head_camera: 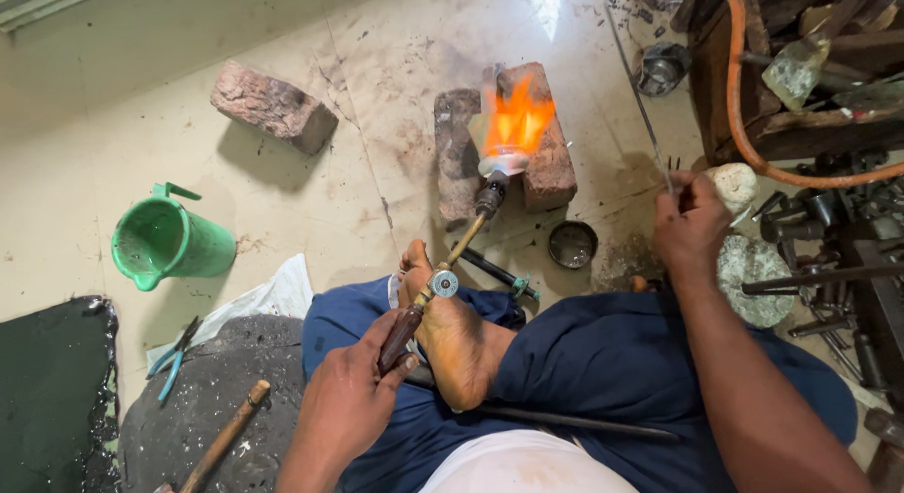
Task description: The person scrapes the rim of a white ceramic object with a metal tool, then applies a paste-like substance to the rim using a thin rod. They place the object on bricks and heat it with a blowtorch while manipulating the heated area with the rod.
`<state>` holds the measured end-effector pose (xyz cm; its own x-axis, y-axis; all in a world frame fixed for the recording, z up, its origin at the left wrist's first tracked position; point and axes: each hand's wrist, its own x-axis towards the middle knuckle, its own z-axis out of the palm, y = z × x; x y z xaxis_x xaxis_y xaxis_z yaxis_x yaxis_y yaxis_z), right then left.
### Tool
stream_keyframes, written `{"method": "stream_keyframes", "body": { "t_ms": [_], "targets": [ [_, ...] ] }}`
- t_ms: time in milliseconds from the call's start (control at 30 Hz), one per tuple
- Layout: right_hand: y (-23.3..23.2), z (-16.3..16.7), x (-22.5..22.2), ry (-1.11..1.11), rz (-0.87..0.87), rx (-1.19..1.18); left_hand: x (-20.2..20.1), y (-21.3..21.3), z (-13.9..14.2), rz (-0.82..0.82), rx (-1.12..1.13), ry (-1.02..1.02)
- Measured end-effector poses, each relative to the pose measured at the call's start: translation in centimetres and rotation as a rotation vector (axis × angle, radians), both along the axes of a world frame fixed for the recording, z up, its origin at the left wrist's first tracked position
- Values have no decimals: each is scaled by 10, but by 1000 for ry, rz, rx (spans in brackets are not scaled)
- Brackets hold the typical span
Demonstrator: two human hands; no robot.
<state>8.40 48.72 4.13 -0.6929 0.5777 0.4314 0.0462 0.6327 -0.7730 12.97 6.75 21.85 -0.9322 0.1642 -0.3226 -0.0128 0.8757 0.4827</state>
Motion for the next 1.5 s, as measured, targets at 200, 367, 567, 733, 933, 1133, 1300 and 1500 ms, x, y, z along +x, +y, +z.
{"method": "stream_keyframes", "body": {
  "t_ms": [200, 367, 567, 733, 933, 1133, 1300, 1500],
  "targets": [
    [7, 50, 36, -14, 107, 325, 2, 0, 2, -2, 25, 11],
    [21, 43, 52, -87, 98, 426, 3, -3, -4, -5, 14, 18],
    [37, 31, 52, -67, 104, 596, 5, -4, -7, 22, 9, -11],
    [42, 26, 54, -74, 139, 530, 6, -4, -5, 18, 3, -28],
    [49, 27, 57, -87, 114, 575, 7, -4, -4, 15, -13, -47],
    [39, 40, 57, -57, 86, 700, 7, -1, -7, -20, -11, 12],
    [40, 37, 53, -20, 169, 557, 6, 2, -6, 39, -42, -80],
    [48, 24, 53, -4, 193, 609, 6, 0, -9, 13, 10, -4]
  ]
}}
